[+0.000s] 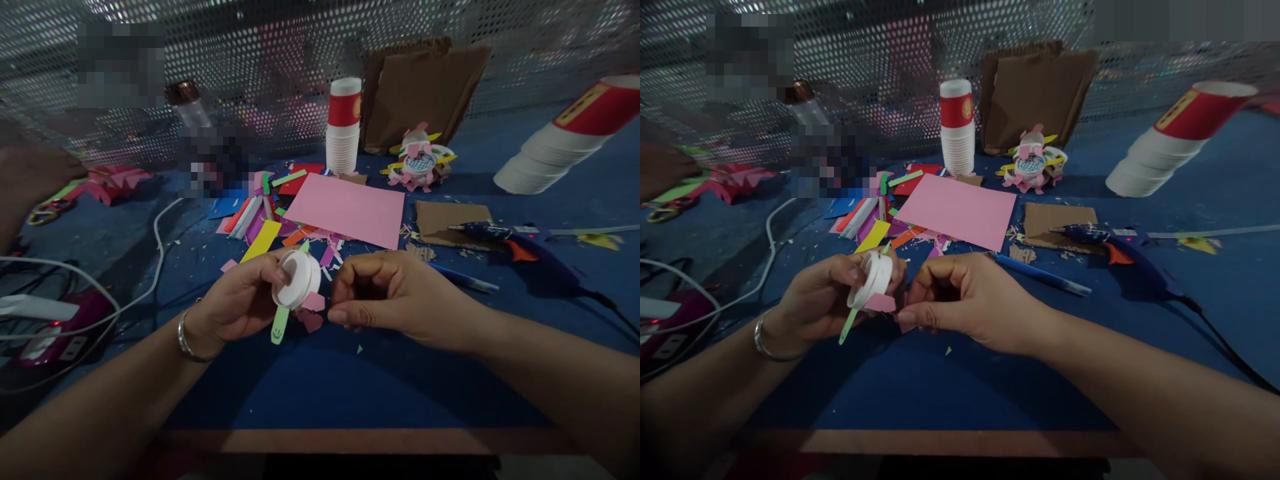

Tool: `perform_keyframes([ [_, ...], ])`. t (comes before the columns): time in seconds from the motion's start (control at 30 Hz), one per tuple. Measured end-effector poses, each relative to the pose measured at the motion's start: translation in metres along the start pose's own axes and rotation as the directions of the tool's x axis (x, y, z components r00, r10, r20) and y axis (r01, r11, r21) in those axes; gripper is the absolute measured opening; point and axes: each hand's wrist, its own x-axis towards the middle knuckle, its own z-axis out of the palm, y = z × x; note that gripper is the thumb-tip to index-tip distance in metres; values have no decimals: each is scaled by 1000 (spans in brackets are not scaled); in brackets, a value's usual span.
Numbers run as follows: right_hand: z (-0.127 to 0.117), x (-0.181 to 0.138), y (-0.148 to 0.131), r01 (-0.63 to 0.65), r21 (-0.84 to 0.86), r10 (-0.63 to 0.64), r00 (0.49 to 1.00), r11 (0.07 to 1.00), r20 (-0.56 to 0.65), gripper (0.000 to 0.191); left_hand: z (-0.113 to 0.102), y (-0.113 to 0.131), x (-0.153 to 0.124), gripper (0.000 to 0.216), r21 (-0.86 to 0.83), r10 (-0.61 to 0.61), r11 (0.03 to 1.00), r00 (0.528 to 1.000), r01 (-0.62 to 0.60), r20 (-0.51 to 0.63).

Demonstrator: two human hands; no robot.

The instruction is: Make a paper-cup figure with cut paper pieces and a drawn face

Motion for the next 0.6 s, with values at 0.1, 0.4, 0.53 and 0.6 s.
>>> perform_keyframes([
  [0.1,-2,0,-1,11,-6,-11,998,1000,-64,23,-1,2,0,19,15,10,1000,1000,-10,-24],
  [0.4,2,-1,-8,33,106,-20,993,994,-118,23,2,-3,-1,20,0,-22,1000,1000,22,-11],
  [0.53,4,-2,-7,53,148,-41,996,988,-82,26,1,-4,-1,21,24,-36,999,999,36,29],
  [0.6,4,-2,-7,65,152,-54,996,986,-70,27,1,-4,0,21,37,-34,999,999,33,33],
])
